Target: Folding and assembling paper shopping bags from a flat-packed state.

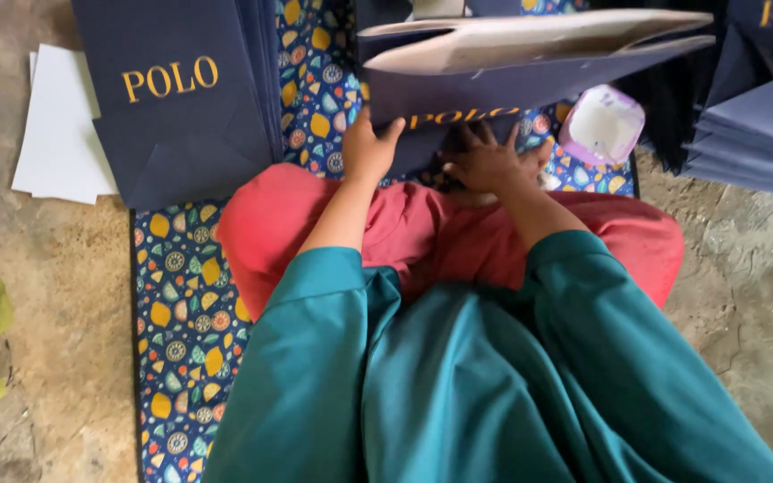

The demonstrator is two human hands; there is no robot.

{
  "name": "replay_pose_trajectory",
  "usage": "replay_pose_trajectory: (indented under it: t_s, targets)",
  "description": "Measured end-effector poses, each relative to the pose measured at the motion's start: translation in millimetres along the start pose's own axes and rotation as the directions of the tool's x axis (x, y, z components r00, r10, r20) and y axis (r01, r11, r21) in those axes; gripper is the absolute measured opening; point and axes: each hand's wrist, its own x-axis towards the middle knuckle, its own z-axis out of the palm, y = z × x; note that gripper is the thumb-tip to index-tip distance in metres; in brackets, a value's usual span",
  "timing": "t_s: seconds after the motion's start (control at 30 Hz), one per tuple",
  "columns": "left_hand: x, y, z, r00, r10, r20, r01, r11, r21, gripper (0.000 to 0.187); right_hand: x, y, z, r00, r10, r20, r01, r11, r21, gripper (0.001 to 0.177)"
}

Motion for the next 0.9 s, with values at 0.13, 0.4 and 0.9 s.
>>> replay_pose_trajectory:
  t_s: [0.13, 0.4, 0.9]
  targets:
    - [7.1, -20.6, 21.8, 1.0, -0.01, 0.026, 0.009, 0.998, 0.058, 0.055, 35.6, 3.3, 10.2, 0.969, 0.028, 0.246, -0.055, 0.993, 0.106, 0.065]
    - [13.0, -33.1, 21.3, 0.993, -0.109, 0.054, 0.11, 0.994, -0.021, 0.051, -30.9, -37.6, -61.4, 0.95, -0.143, 0.278, 0.181, 0.976, -0.118, 0.067]
    - [12.2, -37.6, 23.6, 0.975, 0.218, -0.047, -0.223, 0.95, -0.219, 0.04, -84.1, -25.3, -296.4, 0.541, -0.39, -0.745, 0.355, 0.909, -0.218, 0.056]
